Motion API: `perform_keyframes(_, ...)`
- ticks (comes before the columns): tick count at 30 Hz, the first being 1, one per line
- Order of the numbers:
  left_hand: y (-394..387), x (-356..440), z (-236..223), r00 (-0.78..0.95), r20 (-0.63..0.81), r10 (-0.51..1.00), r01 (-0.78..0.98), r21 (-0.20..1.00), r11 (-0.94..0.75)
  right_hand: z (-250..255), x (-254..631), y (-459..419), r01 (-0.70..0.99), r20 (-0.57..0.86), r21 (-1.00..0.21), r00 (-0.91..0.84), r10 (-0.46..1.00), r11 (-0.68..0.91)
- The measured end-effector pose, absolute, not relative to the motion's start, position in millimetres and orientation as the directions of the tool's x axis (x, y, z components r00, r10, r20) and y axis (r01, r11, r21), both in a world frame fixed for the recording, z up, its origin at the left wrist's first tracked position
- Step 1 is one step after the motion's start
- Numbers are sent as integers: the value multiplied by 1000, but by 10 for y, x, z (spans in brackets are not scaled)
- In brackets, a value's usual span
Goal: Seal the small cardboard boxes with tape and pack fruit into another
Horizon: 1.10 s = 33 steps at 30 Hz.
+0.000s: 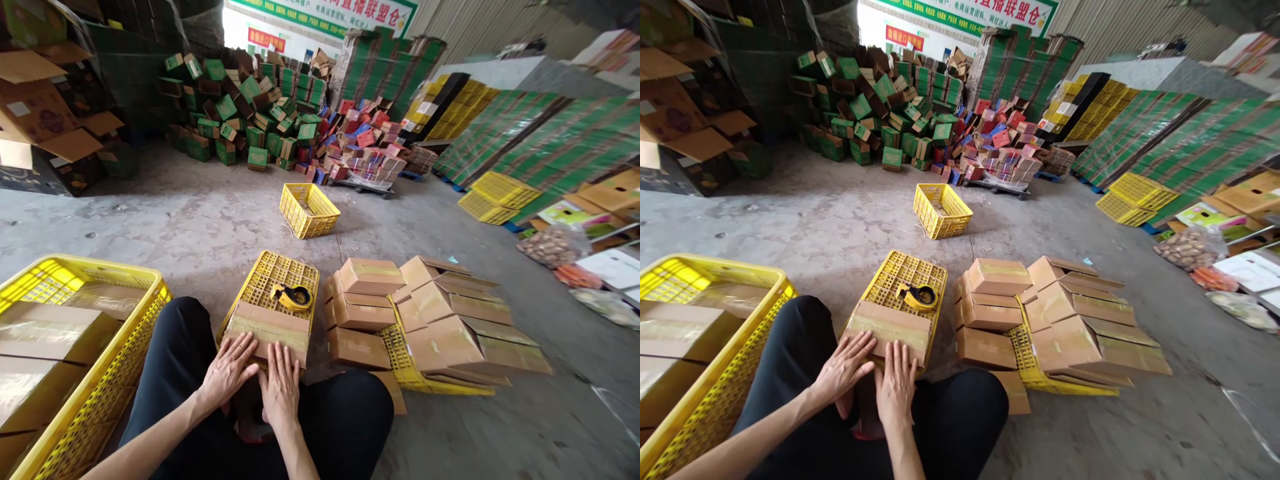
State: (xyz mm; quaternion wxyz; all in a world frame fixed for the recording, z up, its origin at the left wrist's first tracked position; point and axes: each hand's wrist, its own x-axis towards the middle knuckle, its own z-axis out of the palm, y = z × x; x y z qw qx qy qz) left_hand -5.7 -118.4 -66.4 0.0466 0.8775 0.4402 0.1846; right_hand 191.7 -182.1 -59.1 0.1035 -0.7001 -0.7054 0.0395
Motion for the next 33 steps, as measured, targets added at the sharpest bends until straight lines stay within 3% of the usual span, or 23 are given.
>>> perform_keyframes(7,-1153,-233,-708,435,311,845,818,257,-515,-552,2092,-1942,972,59,-191,152,987,-138)
perform_keyframes(14,-1179,-100,-785,372,346,861,818,317,-480,-541,1547,-1722,967,132,-247,-38,991,70)
perform_keyframes(20,-1066,-248,-815,424,378,823,751,361,-553,-378,1357,-1335,926,66,-300,-220,973,230)
perform_keyframes(27,-973,-283,-808,376,370,849,735,439,-517,-291,1371,-1157,924,-72,-325,-236,969,200)
perform_keyframes(33,-913,-300,-708,258,297,919,756,531,-384,-200,1147,-869,904,-126,-371,-273,954,210)
